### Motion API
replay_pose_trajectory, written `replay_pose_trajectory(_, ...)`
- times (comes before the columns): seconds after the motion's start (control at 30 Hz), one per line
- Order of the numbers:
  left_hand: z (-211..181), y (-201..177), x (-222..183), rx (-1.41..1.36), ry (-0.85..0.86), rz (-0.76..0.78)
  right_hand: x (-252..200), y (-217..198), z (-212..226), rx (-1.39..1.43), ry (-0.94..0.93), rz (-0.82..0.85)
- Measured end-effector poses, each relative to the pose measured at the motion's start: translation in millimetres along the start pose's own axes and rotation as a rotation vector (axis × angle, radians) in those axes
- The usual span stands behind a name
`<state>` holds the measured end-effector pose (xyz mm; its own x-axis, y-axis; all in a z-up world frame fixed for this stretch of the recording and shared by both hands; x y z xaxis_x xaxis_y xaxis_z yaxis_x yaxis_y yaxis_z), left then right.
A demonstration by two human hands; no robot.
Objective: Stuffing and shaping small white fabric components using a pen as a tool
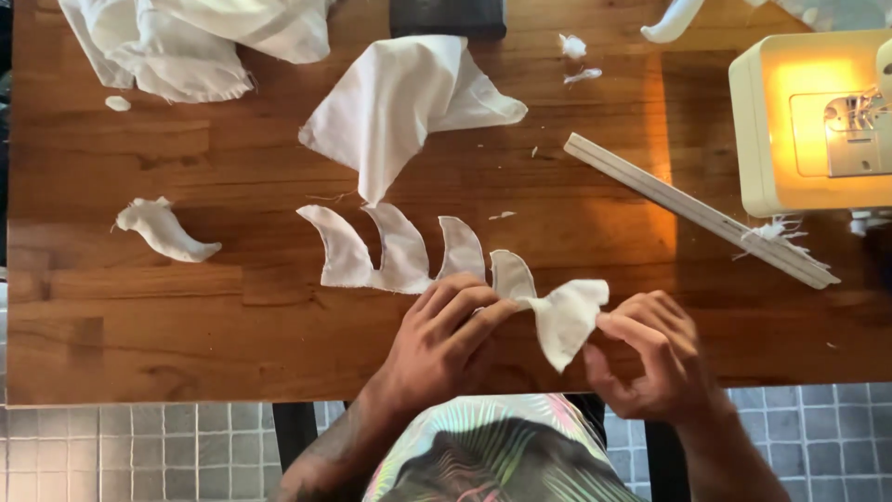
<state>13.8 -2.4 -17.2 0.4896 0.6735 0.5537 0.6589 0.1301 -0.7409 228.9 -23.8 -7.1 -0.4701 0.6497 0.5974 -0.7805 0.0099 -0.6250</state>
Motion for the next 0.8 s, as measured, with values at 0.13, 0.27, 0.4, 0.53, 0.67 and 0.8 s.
replay_pose_trajectory(0.13,0.5,2.0,-1.9,-0.014,-0.024,-0.001,27.2,15.8,10.2,0.094,0.064,0.073)
replay_pose_trajectory(0.27,-0.7,14.6,-10.8,0.017,0.016,0.079,36.4,7.8,14.6,0.003,0.093,0.000)
replay_pose_trajectory(0.4,-6.5,27.4,-10.3,0.099,0.045,0.212,23.9,10.4,0.3,-0.137,0.201,-0.050)
replay_pose_trajectory(0.53,-0.9,28.1,-8.1,0.013,-0.039,0.164,1.7,14.7,-34.9,0.032,0.468,-0.209)
replay_pose_trajectory(0.67,-6.1,27.3,-8.3,0.125,0.019,0.083,5.2,17.1,-37.2,-0.111,0.370,-0.234)
replay_pose_trajectory(0.8,-5.4,35.1,-6.0,0.200,-0.003,0.184,17.1,19.0,-18.3,-0.159,0.313,-0.238)
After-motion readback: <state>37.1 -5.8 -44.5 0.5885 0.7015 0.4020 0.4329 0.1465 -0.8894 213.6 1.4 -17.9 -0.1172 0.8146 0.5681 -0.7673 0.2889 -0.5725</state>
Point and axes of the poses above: each hand's wrist, its own x-axis towards the middle knuckle, its own y-axis out of the palm, z = x × y, the point moved 10 cm from there along x, towards the middle knuckle, and after that the axes turned 12 degrees about x, right-handed, at the moved point
